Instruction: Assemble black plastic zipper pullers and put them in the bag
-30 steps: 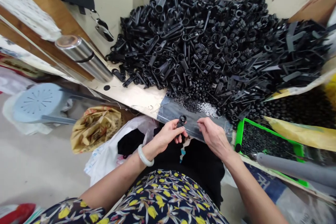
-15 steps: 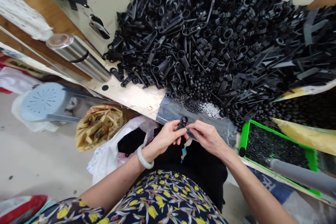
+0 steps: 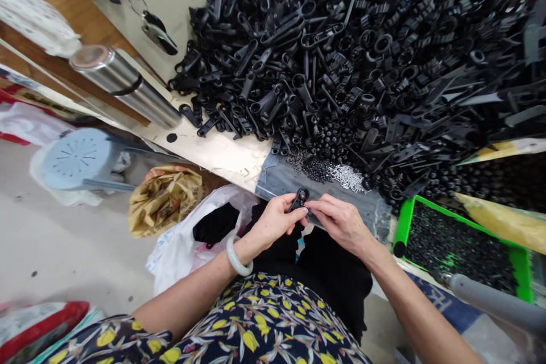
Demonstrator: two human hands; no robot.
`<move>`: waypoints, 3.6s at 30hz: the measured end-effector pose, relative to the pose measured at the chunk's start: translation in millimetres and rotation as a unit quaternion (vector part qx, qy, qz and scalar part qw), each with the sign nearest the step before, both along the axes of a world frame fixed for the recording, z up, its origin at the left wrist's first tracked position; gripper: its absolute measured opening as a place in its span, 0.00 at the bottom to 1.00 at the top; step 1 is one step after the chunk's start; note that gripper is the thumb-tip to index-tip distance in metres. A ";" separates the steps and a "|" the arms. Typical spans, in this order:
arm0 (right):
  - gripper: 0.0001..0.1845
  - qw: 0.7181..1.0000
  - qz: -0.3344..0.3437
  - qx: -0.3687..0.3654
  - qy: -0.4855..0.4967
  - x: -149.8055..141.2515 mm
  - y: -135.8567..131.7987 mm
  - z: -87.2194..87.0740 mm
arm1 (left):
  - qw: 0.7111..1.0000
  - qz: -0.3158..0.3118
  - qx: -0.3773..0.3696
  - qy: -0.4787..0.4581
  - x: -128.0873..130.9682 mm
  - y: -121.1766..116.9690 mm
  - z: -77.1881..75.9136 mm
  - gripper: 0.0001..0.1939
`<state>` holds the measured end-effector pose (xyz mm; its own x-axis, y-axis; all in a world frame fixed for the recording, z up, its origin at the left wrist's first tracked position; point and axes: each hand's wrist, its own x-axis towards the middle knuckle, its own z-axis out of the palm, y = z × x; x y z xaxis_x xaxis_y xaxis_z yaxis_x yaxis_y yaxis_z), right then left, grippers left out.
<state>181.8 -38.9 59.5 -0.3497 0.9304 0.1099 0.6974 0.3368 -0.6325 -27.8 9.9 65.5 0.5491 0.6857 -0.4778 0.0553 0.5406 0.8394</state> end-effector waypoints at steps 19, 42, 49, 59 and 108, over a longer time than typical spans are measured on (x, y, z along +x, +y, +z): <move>0.17 1.000 0.005 0.019 -0.012 -1.0 -0.4 -0.5 | 0.997 -0.023 0.056 0.056 -1.1 -3.0 -6.2 0.14; 0.14 0.987 0.024 0.082 -0.135 -5.5 -0.7 3.8 | 0.968 -0.011 0.211 0.133 1.4 -2.6 -0.7 0.08; 0.14 0.959 0.087 0.056 -0.264 -7.9 9.2 22.3 | 0.956 -0.028 0.241 0.167 2.3 -1.3 -0.8 0.04; 0.13 0.917 0.057 -0.003 -0.395 -35.0 12.7 39.7 | 0.949 -0.034 0.245 0.194 2.6 -0.7 1.9 0.03; 0.18 0.991 -0.037 -0.048 -0.119 -23.0 10.0 26.9 | 0.998 0.002 -0.021 -0.056 -13.9 12.2 -4.0 0.19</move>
